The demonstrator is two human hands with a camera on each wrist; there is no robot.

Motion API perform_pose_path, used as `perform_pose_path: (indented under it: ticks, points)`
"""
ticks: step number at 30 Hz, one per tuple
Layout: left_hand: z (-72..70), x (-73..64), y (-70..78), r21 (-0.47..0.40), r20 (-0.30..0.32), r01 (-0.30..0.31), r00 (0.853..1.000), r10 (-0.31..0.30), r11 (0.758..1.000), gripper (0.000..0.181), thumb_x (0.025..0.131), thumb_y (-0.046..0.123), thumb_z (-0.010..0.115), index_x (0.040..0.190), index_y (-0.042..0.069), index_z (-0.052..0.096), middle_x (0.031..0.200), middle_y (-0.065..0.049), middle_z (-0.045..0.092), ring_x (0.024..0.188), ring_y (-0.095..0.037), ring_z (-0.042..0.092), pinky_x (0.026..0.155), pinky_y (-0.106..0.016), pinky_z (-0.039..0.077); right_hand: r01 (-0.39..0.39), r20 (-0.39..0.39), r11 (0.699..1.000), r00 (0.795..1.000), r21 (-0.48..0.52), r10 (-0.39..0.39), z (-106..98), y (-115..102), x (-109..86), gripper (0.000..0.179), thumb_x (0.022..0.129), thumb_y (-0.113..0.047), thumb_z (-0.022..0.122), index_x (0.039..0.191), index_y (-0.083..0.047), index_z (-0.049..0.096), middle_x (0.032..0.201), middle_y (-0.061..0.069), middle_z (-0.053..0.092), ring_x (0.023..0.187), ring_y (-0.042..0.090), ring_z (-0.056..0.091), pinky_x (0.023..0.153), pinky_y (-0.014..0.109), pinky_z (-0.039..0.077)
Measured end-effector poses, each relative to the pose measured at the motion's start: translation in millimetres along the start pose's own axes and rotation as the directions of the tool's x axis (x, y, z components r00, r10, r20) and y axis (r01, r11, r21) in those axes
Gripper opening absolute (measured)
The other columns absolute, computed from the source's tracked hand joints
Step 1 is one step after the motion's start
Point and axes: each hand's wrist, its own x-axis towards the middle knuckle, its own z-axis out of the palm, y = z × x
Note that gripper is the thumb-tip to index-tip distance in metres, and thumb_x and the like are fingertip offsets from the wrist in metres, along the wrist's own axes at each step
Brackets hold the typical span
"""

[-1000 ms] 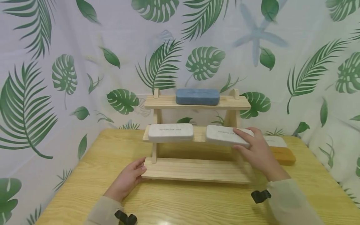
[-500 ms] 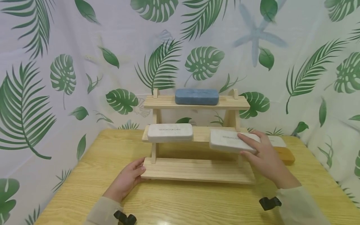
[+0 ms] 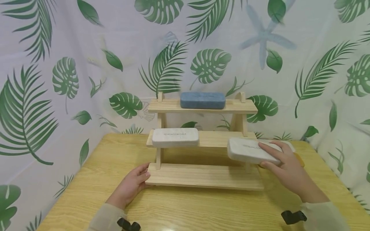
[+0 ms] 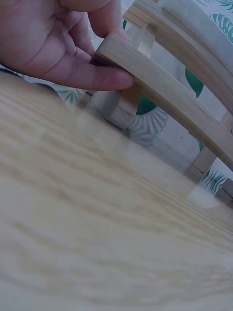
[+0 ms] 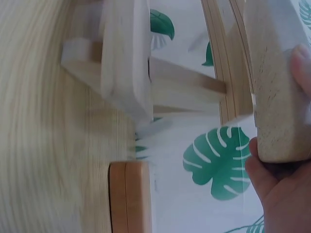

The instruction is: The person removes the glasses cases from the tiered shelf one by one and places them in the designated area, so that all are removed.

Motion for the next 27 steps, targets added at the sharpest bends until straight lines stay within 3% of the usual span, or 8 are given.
perform_pose_path:
  ticks: [3,9,12,15,18,22,27]
  points:
    - [-1.0,-1.5,-0.2,-0.002,0.013,-0.002,1.000,0.002,1.000,0.058,0.109,0.012,0.046,0.158,-0.005,0.020,0.151,-0.031,0.038,0.125,-0.031,0.054,0.099,-0.038,0.051,0.019,0.020,1.000,1.000,-0.008,-0.018,-5,4,-4.5,0.064,0.090,-0.014,0.079,0.149,-0.021,0.055,0.146,0.021,0.038,0.127,0.044,0.036,0.089,0.062,0.035]
    - [-0.3,-5.3,2.5,0.003,0.022,-0.009,1.000,0.009,1.000,0.059,0.109,0.012,0.046,0.158,-0.006,0.018,0.152,-0.032,0.035,0.126,-0.031,0.053,0.099,-0.036,0.050,0.052,0.045,0.998,0.998,-0.040,-0.050,-16,14,-13.4,0.065,0.089,-0.010,0.079,0.148,-0.021,0.055,0.146,0.012,0.041,0.122,0.030,0.039,0.088,0.027,0.032]
    - [0.4,-5.4,3.9,-0.006,0.033,-0.011,0.999,0.011,1.000,0.059,0.109,0.012,0.046,0.158,-0.005,0.018,0.153,-0.032,0.035,0.126,-0.030,0.053,0.099,-0.036,0.051,0.052,0.058,0.998,0.997,-0.046,-0.049,-23,19,-20.5,0.066,0.089,-0.008,0.078,0.149,-0.020,0.054,0.147,0.011,0.040,0.120,0.016,0.037,0.082,0.018,0.034]
    - [1.3,-3.6,4.0,-0.014,0.044,-0.015,0.999,0.015,1.000,0.059,0.109,0.012,0.046,0.159,-0.005,0.018,0.153,-0.032,0.035,0.126,-0.031,0.053,0.099,-0.037,0.051,0.032,0.069,0.999,0.997,-0.031,-0.030,-30,24,-29.1,0.066,0.090,-0.006,0.077,0.150,-0.017,0.053,0.147,0.008,0.037,0.115,0.003,0.036,0.070,0.017,0.041]
    - [1.8,-1.9,3.4,-0.008,0.036,-0.015,0.999,0.016,1.000,0.059,0.109,0.013,0.047,0.158,-0.005,0.019,0.153,-0.031,0.036,0.127,-0.032,0.053,0.099,-0.037,0.051,0.014,0.080,1.000,0.997,-0.011,-0.013,-35,28,-36.1,0.065,0.090,-0.003,0.076,0.150,-0.015,0.052,0.146,0.002,0.034,0.109,-0.001,0.038,0.063,0.018,0.045]
    - [1.5,-1.5,2.2,0.003,0.008,-0.010,1.000,0.010,1.000,0.059,0.109,0.013,0.047,0.158,-0.004,0.021,0.153,-0.030,0.036,0.129,-0.033,0.052,0.100,-0.037,0.051,0.006,0.090,0.999,0.996,-0.038,-0.003,-41,33,-43.3,0.064,0.091,-0.004,0.075,0.150,-0.015,0.053,0.143,0.000,0.035,0.102,-0.002,0.041,0.062,0.019,0.045]
    - [-0.3,-1.7,1.7,0.001,0.000,-0.002,1.000,0.002,1.000,0.058,0.109,0.013,0.047,0.158,-0.003,0.022,0.154,-0.029,0.036,0.129,-0.034,0.052,0.100,-0.038,0.050,0.041,0.103,0.994,0.994,-0.102,-0.031,-42,42,-51.1,0.064,0.090,-0.007,0.077,0.149,-0.015,0.053,0.142,0.010,0.036,0.102,-0.003,0.037,0.063,0.017,0.042]
